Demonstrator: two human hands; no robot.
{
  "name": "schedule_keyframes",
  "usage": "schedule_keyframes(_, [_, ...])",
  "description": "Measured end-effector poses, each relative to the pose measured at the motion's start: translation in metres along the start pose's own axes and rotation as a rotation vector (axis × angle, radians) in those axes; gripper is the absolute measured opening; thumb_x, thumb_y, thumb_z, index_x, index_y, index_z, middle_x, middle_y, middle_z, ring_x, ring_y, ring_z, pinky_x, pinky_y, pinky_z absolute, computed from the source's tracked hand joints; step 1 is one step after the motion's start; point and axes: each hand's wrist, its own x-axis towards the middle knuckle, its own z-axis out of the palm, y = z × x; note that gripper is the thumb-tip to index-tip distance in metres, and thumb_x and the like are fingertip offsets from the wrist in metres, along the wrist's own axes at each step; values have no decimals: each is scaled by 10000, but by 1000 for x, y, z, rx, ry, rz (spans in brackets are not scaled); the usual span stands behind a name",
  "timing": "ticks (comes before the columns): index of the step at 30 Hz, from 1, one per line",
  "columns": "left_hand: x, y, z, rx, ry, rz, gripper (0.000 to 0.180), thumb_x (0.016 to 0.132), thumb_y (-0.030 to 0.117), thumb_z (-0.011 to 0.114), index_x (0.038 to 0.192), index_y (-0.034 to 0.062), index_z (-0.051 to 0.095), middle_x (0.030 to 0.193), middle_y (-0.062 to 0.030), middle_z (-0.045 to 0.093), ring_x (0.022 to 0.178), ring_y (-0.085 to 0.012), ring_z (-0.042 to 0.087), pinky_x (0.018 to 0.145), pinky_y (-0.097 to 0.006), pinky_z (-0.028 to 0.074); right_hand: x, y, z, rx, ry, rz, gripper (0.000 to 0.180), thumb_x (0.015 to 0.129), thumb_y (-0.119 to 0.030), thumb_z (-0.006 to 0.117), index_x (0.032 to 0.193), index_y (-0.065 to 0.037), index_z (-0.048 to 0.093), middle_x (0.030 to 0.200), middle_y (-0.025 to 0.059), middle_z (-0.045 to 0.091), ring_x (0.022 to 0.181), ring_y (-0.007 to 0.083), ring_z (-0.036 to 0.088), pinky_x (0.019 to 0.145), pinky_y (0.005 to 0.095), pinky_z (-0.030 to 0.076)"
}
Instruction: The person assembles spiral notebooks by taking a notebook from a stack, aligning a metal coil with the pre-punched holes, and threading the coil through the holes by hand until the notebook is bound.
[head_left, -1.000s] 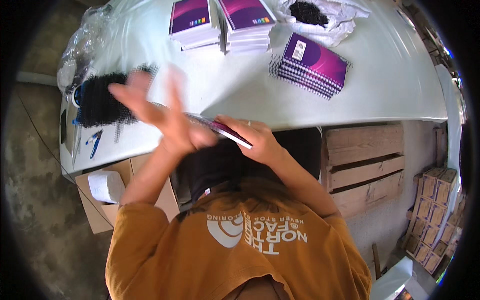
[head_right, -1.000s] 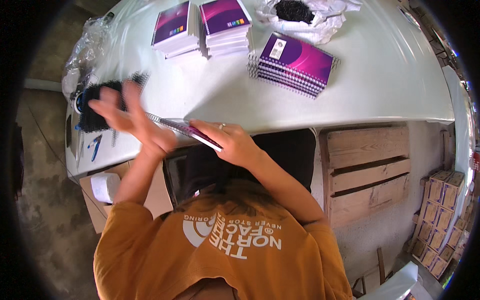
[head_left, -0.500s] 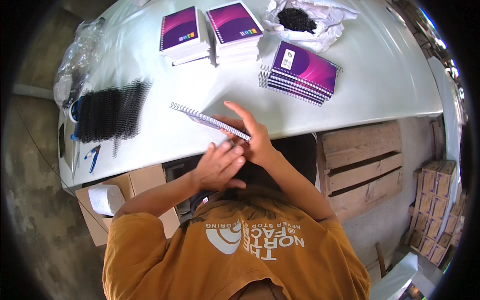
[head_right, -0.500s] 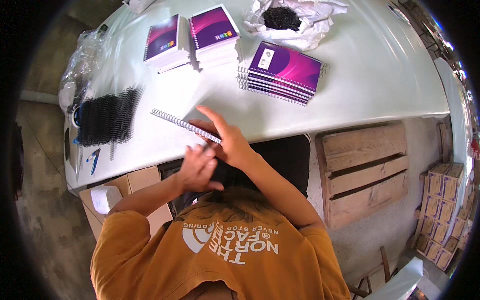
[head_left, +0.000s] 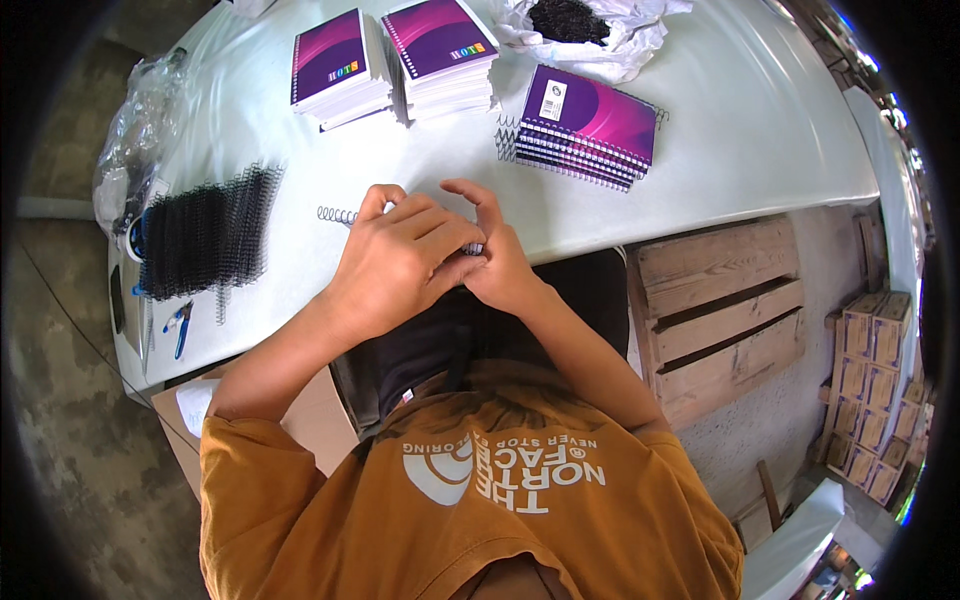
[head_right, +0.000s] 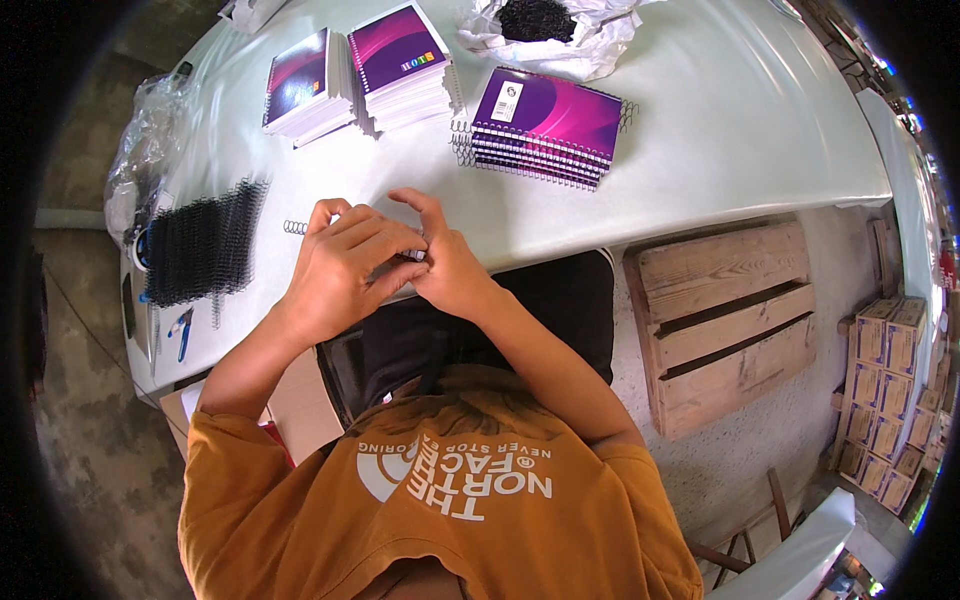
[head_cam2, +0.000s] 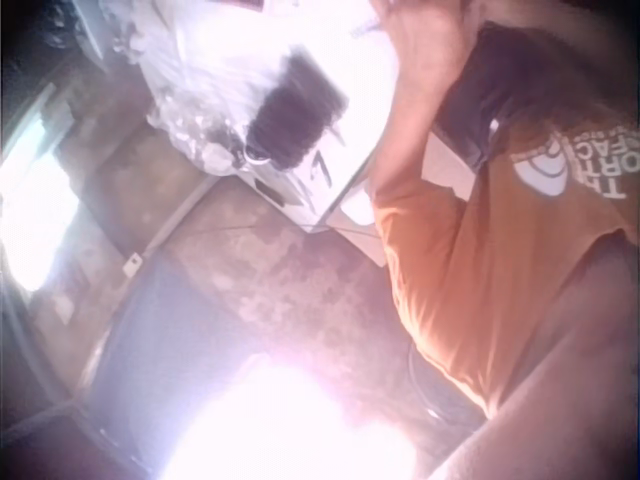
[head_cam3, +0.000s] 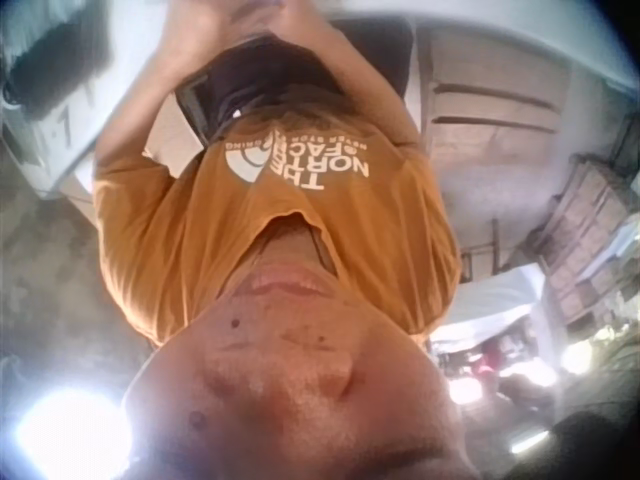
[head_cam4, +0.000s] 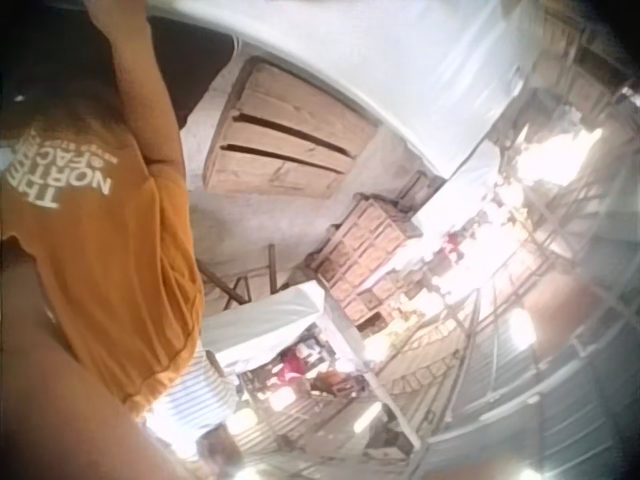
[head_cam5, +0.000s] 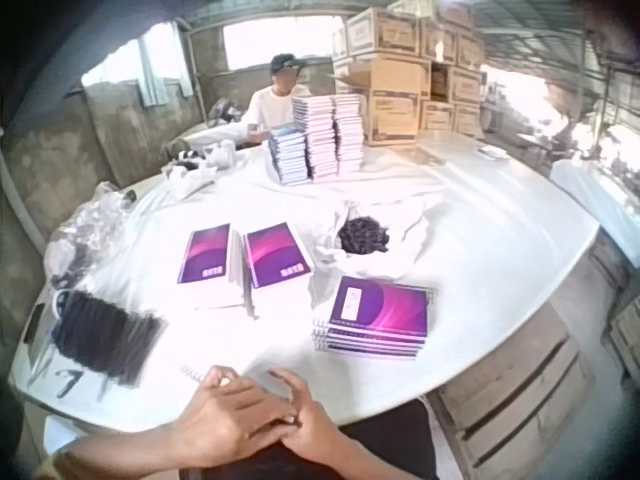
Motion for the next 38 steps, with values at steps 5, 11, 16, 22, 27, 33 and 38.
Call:
schedule_keyframes(5, [10,-4,-5,90,-14,155,250,667,37,697,890,114,614,871,-16,640,823,-182,597,826,-344,370,0,-1,-2,-39,3,11,647,761,10,632,1310,-63,298,1171,153,552,964,328,622,794,374,488])
schedule_keyframes(11, [16,0,-12,-86,-97,10,234,673,62,705,883,105,609,854,-26,622,815,-205,593,841,-347,367,0,-4,-3,160,-36,138,597,800,-2,618,1302,-52,299,1118,164,577,988,338,614,823,379,486])
schedule_keyframes(16, [18,-3,-9,-70,-90,72,211,702,138,719,878,101,610,852,-30,619,817,-209,591,838,-341,366,0,7,-2,51,-7,-40,600,792,5,618,1295,-40,293,1142,185,552,984,339,615,826,377,488])
schedule_keyframes(22, [16,-5,-5,79,-66,166,199,697,132,719,862,101,613,825,-27,621,822,-187,593,829,-341,371,2,0,0,-22,20,-46,608,774,20,617,1291,-40,302,1163,186,533,960,335,619,803,374,490])
schedule_keyframes(27, [19,-4,-5,137,-32,142,239,660,164,746,856,107,621,823,-27,626,833,-197,594,843,-343,370,2,-4,-2,31,29,6,616,775,20,619,1300,-39,302,1162,179,528,961,302,609,813,361,479])
schedule_keyframes(33, [31,15,-4,221,358,-52,556,614,319,806,1078,74,622,1214,-136,502,1146,-283,452,952,-393,320,2,-23,-25,-87,334,-234,536,801,-44,638,1263,2,371,1235,152,469,1154,220,457,987,336,355])
schedule_keyframes(38, [61,33,28,-766,706,-533,537,797,204,732,1225,-17,494,1191,-143,502,1057,-186,494,884,-293,410,32,-55,-57,558,716,-245,409,912,-194,566,1236,-38,371,1184,108,454,1027,162,473,955,292,358])
